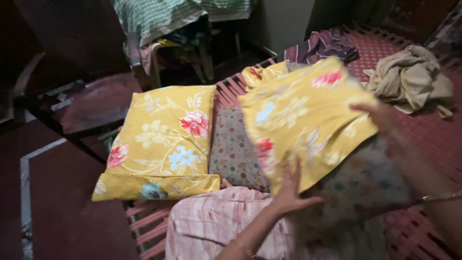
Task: The person places a yellow floral pillowcase over a pillow, smooths it, and adjusts the edges. They repeat the process with another pillow, aligning and smoothing the fabric to fit the pillow.
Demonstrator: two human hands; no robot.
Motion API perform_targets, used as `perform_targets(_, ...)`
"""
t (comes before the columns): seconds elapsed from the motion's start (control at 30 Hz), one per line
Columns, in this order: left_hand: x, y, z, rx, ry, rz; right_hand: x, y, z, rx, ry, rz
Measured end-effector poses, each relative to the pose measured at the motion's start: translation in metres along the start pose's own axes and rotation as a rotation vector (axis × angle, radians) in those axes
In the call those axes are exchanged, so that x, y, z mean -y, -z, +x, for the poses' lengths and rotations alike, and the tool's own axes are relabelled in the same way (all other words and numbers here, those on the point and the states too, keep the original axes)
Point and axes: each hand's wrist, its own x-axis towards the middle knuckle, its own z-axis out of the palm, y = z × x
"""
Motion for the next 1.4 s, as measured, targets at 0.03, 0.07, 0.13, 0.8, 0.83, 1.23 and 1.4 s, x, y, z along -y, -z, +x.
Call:
perform_targets(0.03, -0.008, -0.009, 0.016, -0.019, -0.028, -0.08, 0.039, 0.0, 0.001, 0.018, 0.056, -0.091)
perform_targets(0.07, -0.017, -0.022, 0.033, -0.07, -0.088, -0.07, 0.075, -0.001, 0.0, 0.032, 0.104, -0.181)
perform_targets(0.13, -0.026, -0.035, 0.059, -0.094, -0.13, -0.222, 0.136, -0.017, 0.013, 0.059, 0.123, -0.333)
perform_targets(0.8, 0.208, 0.01, -0.137, -0.387, 0.961, -0.675, -0.066, -0.264, -0.051, 0.333, 0.174, -0.754)
perform_targets(0.83, 0.213, 0.021, -0.129, -0.428, 0.881, -0.799, -0.083, -0.232, -0.051, 0.154, 0.292, -0.722)
perform_targets(1.23, 0.19, 0.049, -0.017, -0.43, 0.529, 0.152, -0.19, -0.05, -0.064, -0.313, 0.321, -1.039)
perform_targets(1.4, 0.136, 0.065, 0.021, -0.386, 0.618, 0.546, -0.167, -0.084, -0.032, -0.34, 0.449, -1.228)
